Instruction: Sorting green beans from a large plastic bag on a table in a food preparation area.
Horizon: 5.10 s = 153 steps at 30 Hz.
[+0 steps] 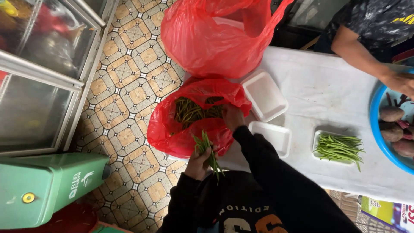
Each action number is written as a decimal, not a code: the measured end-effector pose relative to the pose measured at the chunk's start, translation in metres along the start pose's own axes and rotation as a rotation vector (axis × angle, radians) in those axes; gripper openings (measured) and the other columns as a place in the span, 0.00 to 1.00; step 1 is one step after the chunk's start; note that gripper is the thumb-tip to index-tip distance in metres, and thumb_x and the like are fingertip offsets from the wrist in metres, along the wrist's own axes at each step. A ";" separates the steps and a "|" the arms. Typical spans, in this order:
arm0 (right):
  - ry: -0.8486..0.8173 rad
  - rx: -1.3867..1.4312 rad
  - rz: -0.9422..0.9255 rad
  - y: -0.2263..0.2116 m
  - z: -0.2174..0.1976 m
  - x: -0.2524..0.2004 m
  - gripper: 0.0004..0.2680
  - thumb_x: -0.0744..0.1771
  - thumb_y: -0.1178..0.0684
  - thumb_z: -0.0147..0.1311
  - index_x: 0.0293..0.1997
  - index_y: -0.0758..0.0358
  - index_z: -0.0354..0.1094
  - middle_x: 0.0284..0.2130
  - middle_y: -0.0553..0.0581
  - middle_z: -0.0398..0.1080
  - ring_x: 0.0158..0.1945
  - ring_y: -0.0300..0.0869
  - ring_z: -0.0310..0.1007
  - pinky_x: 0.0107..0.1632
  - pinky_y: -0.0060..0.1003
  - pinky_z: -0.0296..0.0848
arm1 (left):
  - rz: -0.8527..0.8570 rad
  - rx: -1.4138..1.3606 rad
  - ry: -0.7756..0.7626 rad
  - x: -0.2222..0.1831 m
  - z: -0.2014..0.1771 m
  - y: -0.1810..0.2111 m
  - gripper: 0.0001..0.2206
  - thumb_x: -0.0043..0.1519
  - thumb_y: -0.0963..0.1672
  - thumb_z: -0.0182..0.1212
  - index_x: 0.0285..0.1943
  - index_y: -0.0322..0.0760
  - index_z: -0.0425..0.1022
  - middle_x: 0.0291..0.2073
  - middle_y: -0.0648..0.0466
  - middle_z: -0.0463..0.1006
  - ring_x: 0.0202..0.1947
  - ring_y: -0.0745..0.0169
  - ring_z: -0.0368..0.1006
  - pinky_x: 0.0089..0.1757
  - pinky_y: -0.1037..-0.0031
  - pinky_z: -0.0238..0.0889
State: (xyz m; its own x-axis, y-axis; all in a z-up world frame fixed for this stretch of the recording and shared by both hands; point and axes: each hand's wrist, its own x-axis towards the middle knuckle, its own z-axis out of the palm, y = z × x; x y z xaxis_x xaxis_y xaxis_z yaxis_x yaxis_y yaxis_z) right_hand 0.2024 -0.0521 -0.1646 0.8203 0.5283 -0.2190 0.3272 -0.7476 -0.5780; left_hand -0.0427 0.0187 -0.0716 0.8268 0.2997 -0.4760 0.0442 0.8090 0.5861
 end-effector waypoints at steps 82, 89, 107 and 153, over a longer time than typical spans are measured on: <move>0.188 -0.026 -0.146 -0.069 -0.086 -0.026 0.08 0.68 0.44 0.58 0.47 0.51 0.76 0.39 0.57 0.79 0.44 0.55 0.80 0.44 0.50 0.80 | 0.190 -0.085 0.179 0.017 -0.009 0.007 0.09 0.68 0.41 0.59 0.47 0.23 0.75 0.31 0.45 0.75 0.34 0.53 0.76 0.45 0.57 0.75; -0.012 0.875 -0.012 -0.102 -0.181 -0.104 0.10 0.62 0.57 0.68 0.44 0.69 0.75 0.30 0.62 0.75 0.31 0.41 0.72 0.34 0.33 0.75 | 0.272 -0.137 0.154 0.029 0.010 0.021 0.07 0.67 0.40 0.59 0.48 0.27 0.72 0.35 0.48 0.76 0.35 0.57 0.79 0.46 0.59 0.79; -0.027 1.543 0.004 -0.093 -0.154 -0.145 0.05 0.66 0.63 0.59 0.40 0.73 0.67 0.33 0.65 0.72 0.38 0.50 0.78 0.45 0.43 0.80 | 0.416 0.280 0.116 0.002 0.055 0.068 0.09 0.69 0.41 0.55 0.50 0.23 0.70 0.35 0.38 0.78 0.34 0.48 0.80 0.38 0.60 0.78; -0.011 -0.139 -0.022 -0.060 -0.070 -0.015 0.11 0.70 0.49 0.48 0.52 0.61 0.71 0.44 0.68 0.77 0.51 0.62 0.75 0.54 0.56 0.72 | 0.078 -0.201 0.020 -0.009 0.010 -0.005 0.12 0.67 0.39 0.55 0.58 0.28 0.64 0.43 0.42 0.71 0.42 0.53 0.74 0.50 0.59 0.75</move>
State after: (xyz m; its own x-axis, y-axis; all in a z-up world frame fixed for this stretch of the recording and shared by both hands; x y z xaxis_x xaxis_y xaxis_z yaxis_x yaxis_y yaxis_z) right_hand 0.2029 -0.0431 -0.0716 0.8073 0.5491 -0.2163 0.4077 -0.7838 -0.4685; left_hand -0.0447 0.0071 -0.0640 0.8122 0.3734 -0.4483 -0.1337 0.8671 0.4799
